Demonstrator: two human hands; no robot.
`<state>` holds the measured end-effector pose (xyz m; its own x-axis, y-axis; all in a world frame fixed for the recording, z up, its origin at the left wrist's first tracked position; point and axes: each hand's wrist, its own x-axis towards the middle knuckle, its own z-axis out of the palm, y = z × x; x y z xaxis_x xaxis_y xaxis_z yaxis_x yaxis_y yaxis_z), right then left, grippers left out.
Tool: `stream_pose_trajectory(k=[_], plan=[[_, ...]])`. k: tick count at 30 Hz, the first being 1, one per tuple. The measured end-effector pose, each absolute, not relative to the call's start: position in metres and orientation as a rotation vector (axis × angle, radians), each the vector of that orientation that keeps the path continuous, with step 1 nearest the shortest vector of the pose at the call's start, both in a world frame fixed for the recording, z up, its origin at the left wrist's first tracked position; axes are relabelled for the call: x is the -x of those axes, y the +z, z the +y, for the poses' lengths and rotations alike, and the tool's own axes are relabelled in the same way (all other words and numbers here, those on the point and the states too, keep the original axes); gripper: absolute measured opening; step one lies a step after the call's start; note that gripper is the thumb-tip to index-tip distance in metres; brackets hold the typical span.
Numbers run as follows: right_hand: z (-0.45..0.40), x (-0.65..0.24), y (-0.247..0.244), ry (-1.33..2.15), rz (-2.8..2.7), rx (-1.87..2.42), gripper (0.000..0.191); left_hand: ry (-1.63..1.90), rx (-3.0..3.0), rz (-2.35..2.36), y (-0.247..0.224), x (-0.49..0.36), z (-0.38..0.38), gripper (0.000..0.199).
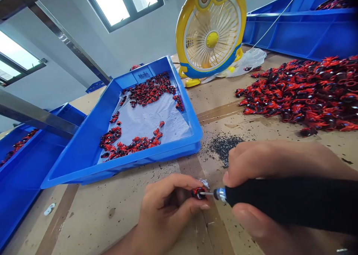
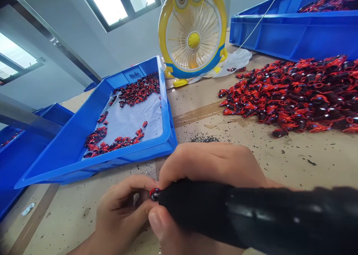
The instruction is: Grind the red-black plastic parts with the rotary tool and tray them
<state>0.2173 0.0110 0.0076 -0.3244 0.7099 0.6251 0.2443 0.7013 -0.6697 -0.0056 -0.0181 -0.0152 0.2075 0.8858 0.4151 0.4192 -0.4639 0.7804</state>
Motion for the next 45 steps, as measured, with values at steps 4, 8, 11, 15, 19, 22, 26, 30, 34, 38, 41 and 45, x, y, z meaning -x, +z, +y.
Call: stream_pose_trajectory(k=[4,8,11,15,19,22,26,30,34,38,41,45], plan=[[0.009,-0.224,0.004,0.498,-1.918,0.790,0.024,1.173,-1.928,1.215,-0.017,0.008,-0.019,0.012],[0.008,-0.221,0.002,0.454,-1.927,0.803,0.028,1.153,-1.822,1.173,-0.018,0.008,-0.022,0.008],[0.005,-0.210,0.001,0.408,-1.803,0.837,0.026,1.154,-1.760,1.154,-0.017,0.007,-0.022,0.010],[0.000,-0.201,0.001,0.391,-1.591,0.851,0.031,1.154,-1.708,1.124,-0.015,0.006,-0.022,0.014],[-0.001,-0.213,0.003,0.460,-1.690,0.819,0.013,1.191,-1.677,1.120,-0.014,0.005,-0.023,0.023],[-0.001,-0.220,0.005,0.523,-1.753,0.798,0.010,1.172,-1.740,1.159,-0.016,0.006,-0.023,0.020],[0.000,-0.212,0.004,0.556,-1.698,0.785,0.010,1.151,-1.840,1.235,-0.017,0.008,-0.022,0.014],[-0.002,-0.196,0.001,0.488,-1.529,0.843,0.028,1.145,-1.883,1.260,-0.016,0.008,-0.021,0.012],[-0.004,-0.187,-0.001,0.489,-1.554,0.953,0.028,1.155,-1.904,1.255,-0.014,0.006,-0.020,0.010],[-0.002,-0.184,-0.001,0.575,-1.454,0.926,0.022,1.158,-1.901,1.267,-0.014,0.006,-0.021,0.011],[0.004,-0.190,-0.002,0.620,-1.593,0.834,0.009,1.125,-1.900,1.282,-0.015,0.007,-0.022,0.013],[0.014,-0.205,-0.002,0.610,-1.853,0.683,0.005,1.116,-1.927,1.295,-0.013,0.006,-0.021,0.009]])
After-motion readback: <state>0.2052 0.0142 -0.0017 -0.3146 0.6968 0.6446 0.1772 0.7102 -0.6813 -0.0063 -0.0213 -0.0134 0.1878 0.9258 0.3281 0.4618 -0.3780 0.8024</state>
